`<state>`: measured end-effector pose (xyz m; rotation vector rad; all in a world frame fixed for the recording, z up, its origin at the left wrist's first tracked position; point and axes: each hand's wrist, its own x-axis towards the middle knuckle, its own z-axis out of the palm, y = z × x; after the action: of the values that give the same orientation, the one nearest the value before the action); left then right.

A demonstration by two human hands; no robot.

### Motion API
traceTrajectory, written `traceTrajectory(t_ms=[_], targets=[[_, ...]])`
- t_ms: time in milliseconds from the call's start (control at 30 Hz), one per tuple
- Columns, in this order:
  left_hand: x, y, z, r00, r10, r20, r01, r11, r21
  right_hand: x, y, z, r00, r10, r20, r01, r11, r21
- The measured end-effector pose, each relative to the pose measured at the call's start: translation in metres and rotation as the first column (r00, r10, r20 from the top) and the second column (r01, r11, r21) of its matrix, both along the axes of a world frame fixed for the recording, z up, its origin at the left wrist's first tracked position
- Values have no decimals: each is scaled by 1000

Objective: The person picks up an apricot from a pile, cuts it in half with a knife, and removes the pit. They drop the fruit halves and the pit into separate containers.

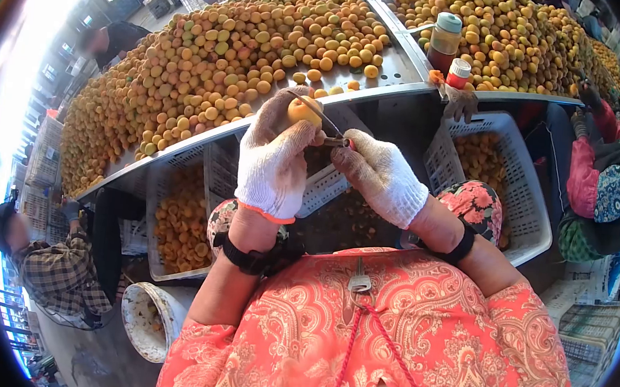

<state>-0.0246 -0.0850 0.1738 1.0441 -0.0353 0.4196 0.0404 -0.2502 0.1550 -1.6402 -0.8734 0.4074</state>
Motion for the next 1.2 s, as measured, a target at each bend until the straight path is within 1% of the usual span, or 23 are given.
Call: traceTrajectory(t_ms=[200, 300, 367, 400, 467, 500, 533, 567, 600, 633, 667, 700, 767, 800, 867, 900, 967, 1033, 1067, 1100, 1133, 1167, 1200], targets=[[0, -4, -5, 999, 36, 6, -36, 999, -7, -2, 4, -2, 994, -52, 97, 57, 997, -52], [2, -4, -6, 998, -32, 62, 35, 998, -51, -3, 6, -6, 990, -64, 125, 69, 997, -38], [4, -10, -3, 998, 24, 57, -16, 991, -135, -3, 9, -7, 985, -83, 151, 92, 994, -55], [7, -13, -5, 998, 20, 55, -12, 991, -134, -5, 10, -8, 980, -100, 174, 113, 991, -71], [14, -12, -12, 996, -6, 90, 30, 964, -263, -2, 15, -26, 963, -140, 228, 155, 987, -48], [9, -8, -12, 992, -122, 23, 123, 956, -265, -1, 20, -31, 943, -171, 284, 183, 983, -16], [18, -3, -35, 990, -138, -3, 128, 922, -365, -4, 21, -30, 909, -206, 362, 232, 972, -30], [20, -13, -33, 998, -54, -35, 32, 889, -456, -7, 24, -30, 867, -223, 445, 258, 966, -18], [33, -12, -43, 997, 38, -64, -66, 843, -534, -4, 30, -36, 858, -235, 456, 230, 971, 66], [36, -11, -48, 990, 13, -139, -85, 846, -526, 1, 36, -42, 848, -249, 467, 202, 968, 148], [29, -11, -40, 992, -73, -105, 23, 913, -408, 2, 39, -44, 876, -252, 412, 229, 968, 106], [25, -18, -32, 995, -24, -98, -9, 948, -317, 2, 39, -44, 896, -266, 355, 268, 962, 46], [21, -22, -23, 1000, -6, 17, 11, 966, -257, 2, 33, -38, 887, -229, 400, 279, 958, -71], [22, -21, -21, 1000, 0, 30, 8, 968, -250, -4, 32, -28, 903, -224, 367, 264, 962, -63], [24, -23, -20, 988, 109, -112, -134, 959, -249, -5, 32, -32, 890, -236, 391, 272, 962, -37], [25, -22, -25, 988, 111, -108, -135, 959, -248, -5, 33, -32, 877, -250, 411, 282, 959, -19], [28, -20, -37, 979, 125, -162, -151, 976, -157, -9, 36, -28, 858, -285, 426, 288, 956, 59], [25, -16, -34, 976, 138, -167, -159, 980, -121, -9, 32, -25, 891, -272, 363, 261, 962, 80], [25, -9, -37, 978, 165, -127, -158, 985, 62, -10, 29, -24, 889, -276, 367, 264, 961, 83], [23, -4, -34, 979, 186, -83, -161, 957, 243, -10, 27, -23, 915, -268, 301, 245, 963, 110], [19, 1, -28, 970, 244, -16, -202, 837, 508, -10, 25, -22, 938, -256, 233, 228, 964, 139], [19, -3, -26, 971, 241, -14, -200, 837, 510, -10, 25, -23, 937, -259, 233, 231, 963, 142], [19, -9, -27, 981, 194, -3, -183, 928, 325, -11, 24, -23, 949, -227, 219, 205, 972, 120]])
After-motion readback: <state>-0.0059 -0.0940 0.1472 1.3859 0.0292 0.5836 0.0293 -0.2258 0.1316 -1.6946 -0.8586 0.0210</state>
